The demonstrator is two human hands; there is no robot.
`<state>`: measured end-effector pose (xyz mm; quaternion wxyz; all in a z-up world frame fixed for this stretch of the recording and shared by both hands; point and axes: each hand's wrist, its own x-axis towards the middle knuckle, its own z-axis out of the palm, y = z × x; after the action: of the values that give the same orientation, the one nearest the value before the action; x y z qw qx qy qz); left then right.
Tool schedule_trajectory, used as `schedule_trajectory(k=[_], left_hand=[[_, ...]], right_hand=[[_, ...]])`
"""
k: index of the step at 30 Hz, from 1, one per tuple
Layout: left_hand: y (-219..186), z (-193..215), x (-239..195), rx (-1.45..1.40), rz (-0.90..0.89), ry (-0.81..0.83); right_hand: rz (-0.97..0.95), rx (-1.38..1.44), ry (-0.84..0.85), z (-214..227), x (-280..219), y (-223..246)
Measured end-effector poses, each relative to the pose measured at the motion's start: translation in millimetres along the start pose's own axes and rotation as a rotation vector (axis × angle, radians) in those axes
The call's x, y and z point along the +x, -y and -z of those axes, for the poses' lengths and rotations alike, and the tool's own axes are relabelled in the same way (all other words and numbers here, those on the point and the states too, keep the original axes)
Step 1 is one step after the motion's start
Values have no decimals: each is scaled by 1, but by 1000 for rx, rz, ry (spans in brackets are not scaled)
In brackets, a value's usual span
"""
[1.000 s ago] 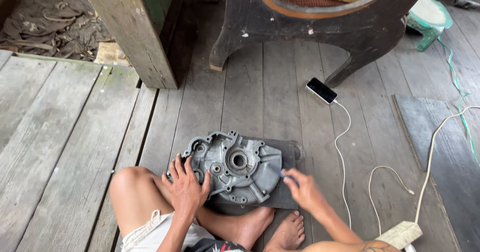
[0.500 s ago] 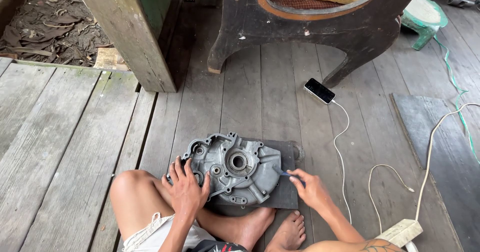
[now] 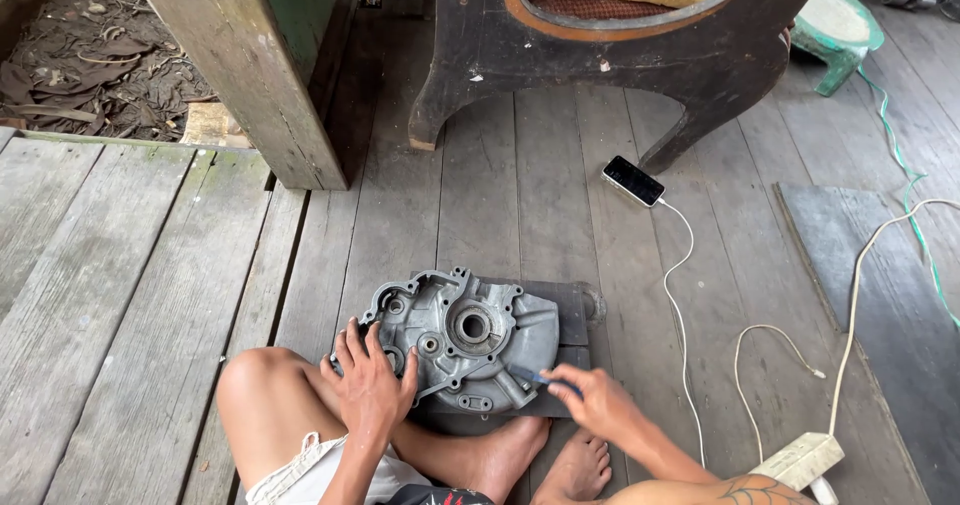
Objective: Cleaning a motorcycle engine casing using a small brush to remove dirt from crevices.
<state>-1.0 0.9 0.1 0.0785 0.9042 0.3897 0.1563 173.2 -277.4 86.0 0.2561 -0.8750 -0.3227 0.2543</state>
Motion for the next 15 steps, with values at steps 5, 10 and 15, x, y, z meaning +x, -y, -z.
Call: schedule_trajectory(k=[5, 10, 15], left_hand=[[0, 1, -1, -22, 4, -3], [-1, 3, -2, -8, -5, -17], [-4, 8, 0, -13, -1, -37]], right_hand=[[-65, -101, -127, 6, 8, -4], [-46, -73, 11, 18, 5, -10], [-71, -58, -41, 10, 7, 3]])
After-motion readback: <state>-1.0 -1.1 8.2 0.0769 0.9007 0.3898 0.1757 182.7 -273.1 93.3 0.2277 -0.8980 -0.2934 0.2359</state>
